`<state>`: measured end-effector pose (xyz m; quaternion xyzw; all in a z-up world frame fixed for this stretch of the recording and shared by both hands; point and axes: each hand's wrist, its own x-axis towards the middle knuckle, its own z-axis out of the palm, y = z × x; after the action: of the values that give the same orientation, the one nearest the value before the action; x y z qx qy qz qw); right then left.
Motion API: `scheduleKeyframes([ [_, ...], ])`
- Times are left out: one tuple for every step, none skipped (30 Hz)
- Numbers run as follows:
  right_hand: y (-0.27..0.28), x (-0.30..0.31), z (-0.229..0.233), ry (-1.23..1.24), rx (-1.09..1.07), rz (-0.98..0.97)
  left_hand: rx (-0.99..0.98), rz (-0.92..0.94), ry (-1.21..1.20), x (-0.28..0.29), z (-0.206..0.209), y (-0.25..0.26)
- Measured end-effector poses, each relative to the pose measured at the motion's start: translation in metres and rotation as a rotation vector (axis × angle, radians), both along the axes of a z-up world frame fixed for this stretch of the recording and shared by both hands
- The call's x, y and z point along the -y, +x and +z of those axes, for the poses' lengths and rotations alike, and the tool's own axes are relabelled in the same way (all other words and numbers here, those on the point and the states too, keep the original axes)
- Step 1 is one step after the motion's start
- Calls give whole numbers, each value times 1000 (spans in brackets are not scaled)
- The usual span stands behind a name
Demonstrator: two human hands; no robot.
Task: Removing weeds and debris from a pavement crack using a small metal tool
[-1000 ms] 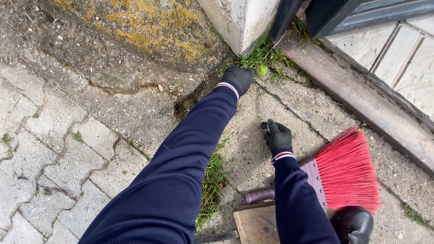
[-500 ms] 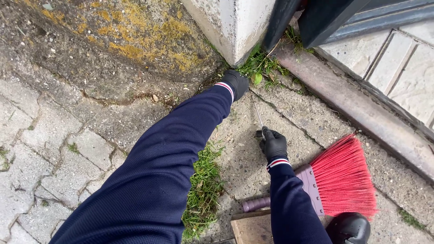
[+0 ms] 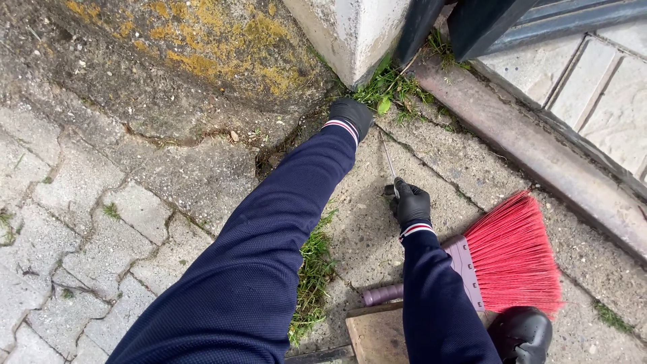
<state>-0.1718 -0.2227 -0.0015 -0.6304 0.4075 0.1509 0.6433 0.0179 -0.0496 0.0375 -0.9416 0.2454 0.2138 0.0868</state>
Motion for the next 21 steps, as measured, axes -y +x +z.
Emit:
scheduleKeyframes([
  [-2,2,0,0,0,3,0,3,0,-1,0,-3],
  [-2,2,-1,17,-4,-13,-12,50,-27,-2,1,-4],
  [0,3,-1,33,-9,-29,-25,98,-55,-4,2,-4],
  [2,2,-1,34,-9,-27,-25,100,-54,-5,2,-9],
  [4,1,-1,11,-34,4,-40,148,-82,-7,2,-13],
  [5,0,0,-11,-63,32,-59,193,-110,-9,2,-19],
  [5,6,-1,-9,-67,31,-63,192,-108,-13,3,-31],
  [5,5,-2,7,-68,14,-78,240,-125,-24,6,-44],
  [6,4,-3,23,-70,-2,-92,289,-143,-35,9,-57],
  [5,6,-3,20,-69,2,-90,293,-147,-27,10,-61],
  [5,7,-3,3,-94,34,-104,344,-180,-18,12,-64],
  [9,5,-5,-6,-112,71,-108,400,-207,-14,14,-65],
  [14,2,-2,-3,-103,81,-97,410,-205,-22,17,-66],
  [13,2,0,-16,-115,88,-111,457,-236,-25,18,-73],
  [12,3,1,-28,-128,95,-125,504,-267,-27,17,-79],
  [8,4,1,-27,-131,97,-127,506,-265,-36,24,-99],
  [5,4,2,-25,-124,111,-158,469,-238,-45,32,-119],
  [10,3,3,-22,-105,126,-177,431,-212,-55,42,-133],
  [12,2,7,-20,-96,128,-167,432,-212,-71,48,-150],
  [9,3,10,-8,-100,121,-201,394,-188,-84,53,-172],
  [6,4,11,5,-103,113,-234,355,-165,-98,56,-194],
])
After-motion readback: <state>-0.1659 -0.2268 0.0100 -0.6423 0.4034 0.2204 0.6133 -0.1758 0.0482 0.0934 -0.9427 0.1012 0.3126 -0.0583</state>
